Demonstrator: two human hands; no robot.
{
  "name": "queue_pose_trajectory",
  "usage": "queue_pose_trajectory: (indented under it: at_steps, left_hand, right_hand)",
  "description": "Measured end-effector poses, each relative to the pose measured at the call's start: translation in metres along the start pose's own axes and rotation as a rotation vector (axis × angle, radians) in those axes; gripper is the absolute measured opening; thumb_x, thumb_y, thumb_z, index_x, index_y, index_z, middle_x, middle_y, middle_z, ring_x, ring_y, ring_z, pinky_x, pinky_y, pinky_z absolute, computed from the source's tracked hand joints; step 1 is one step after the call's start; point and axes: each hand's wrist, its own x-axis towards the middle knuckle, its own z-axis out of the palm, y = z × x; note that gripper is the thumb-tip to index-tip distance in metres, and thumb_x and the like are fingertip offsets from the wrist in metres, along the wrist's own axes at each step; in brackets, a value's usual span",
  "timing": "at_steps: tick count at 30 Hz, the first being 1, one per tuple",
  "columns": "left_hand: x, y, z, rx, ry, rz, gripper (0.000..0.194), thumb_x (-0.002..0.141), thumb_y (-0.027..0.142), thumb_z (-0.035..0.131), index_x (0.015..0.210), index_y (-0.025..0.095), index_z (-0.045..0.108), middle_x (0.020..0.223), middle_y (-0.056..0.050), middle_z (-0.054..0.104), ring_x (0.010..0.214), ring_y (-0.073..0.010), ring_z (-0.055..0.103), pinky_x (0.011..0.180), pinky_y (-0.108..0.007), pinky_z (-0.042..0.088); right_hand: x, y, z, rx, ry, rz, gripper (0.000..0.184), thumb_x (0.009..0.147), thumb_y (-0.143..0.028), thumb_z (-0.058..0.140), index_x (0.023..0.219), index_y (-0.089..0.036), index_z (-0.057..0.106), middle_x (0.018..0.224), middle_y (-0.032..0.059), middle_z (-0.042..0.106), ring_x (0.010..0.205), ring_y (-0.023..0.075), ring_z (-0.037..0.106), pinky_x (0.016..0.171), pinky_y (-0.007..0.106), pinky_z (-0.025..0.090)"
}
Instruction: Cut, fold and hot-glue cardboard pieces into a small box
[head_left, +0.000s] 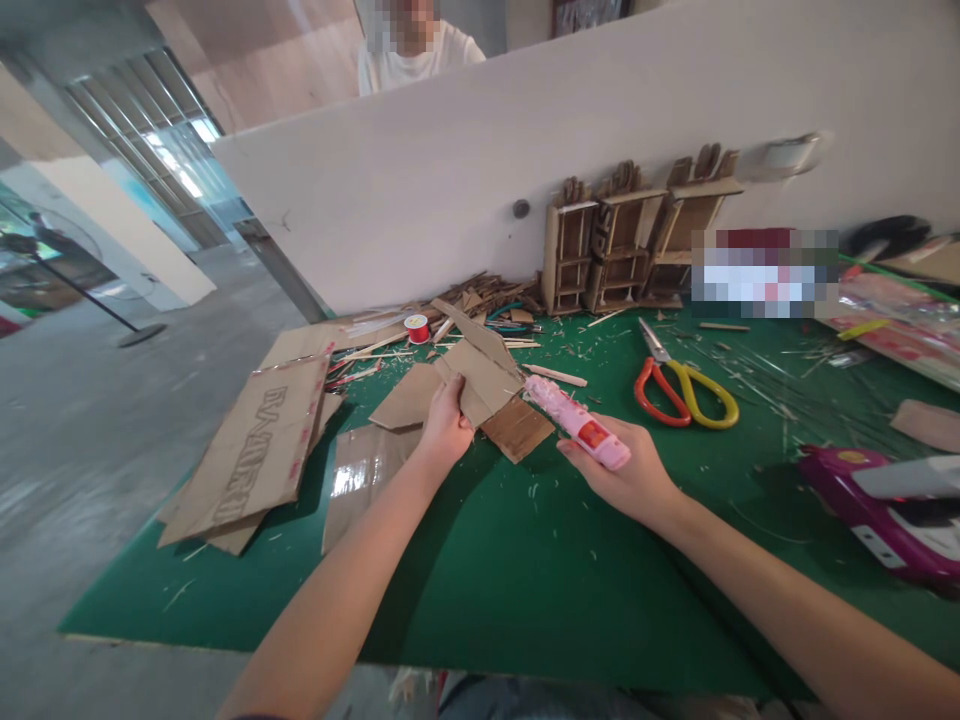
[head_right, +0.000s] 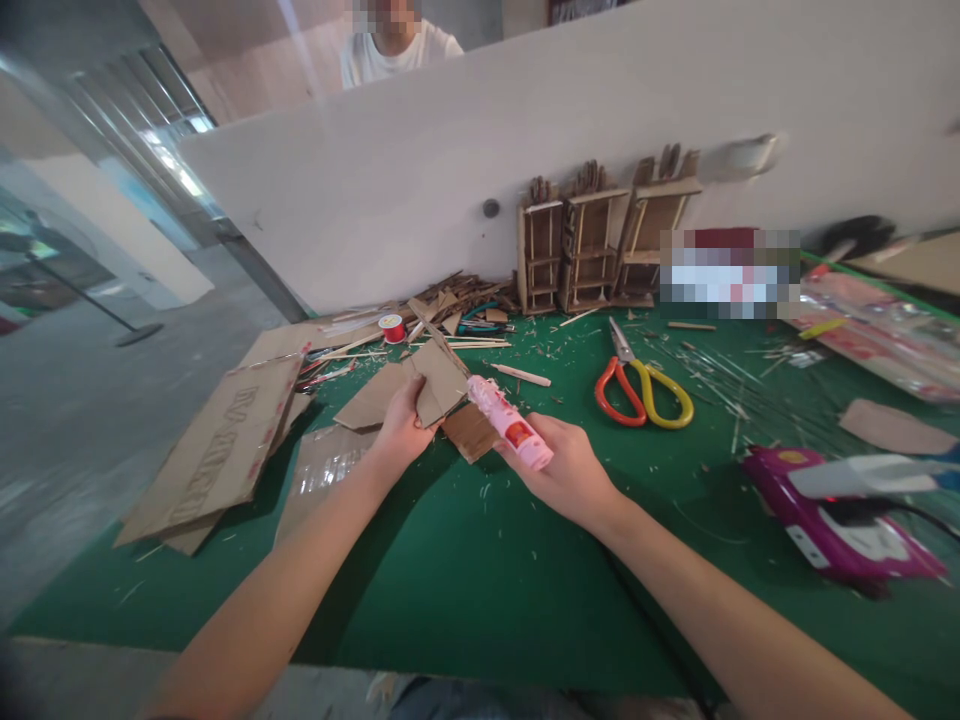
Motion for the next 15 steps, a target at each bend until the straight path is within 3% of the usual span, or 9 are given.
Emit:
queue_pose_trajectory:
  at_steps: [15]
  left_hand:
    - [-0.0034, 0.0007, 0.0022, -0.023, -0.044, 0.029, 0.02, 0.079, 0.032, 0.065, 0.095, 0.023, 0.058, 0.083, -0.001, 0.067, 0.073, -0.0169, 0.067, 0.053, -0.023, 0.05]
  right_hand:
    - [-0.0015, 0.0005, -0.0011, 0.003, -0.007, 0.012, 0.034, 0.087, -0.042, 0.058, 0.062, -0.02, 0.049, 0.055, -0.0007, 0.051, 0.047, 0.0116, 0.047, 0.047, 0.024, 0.035]
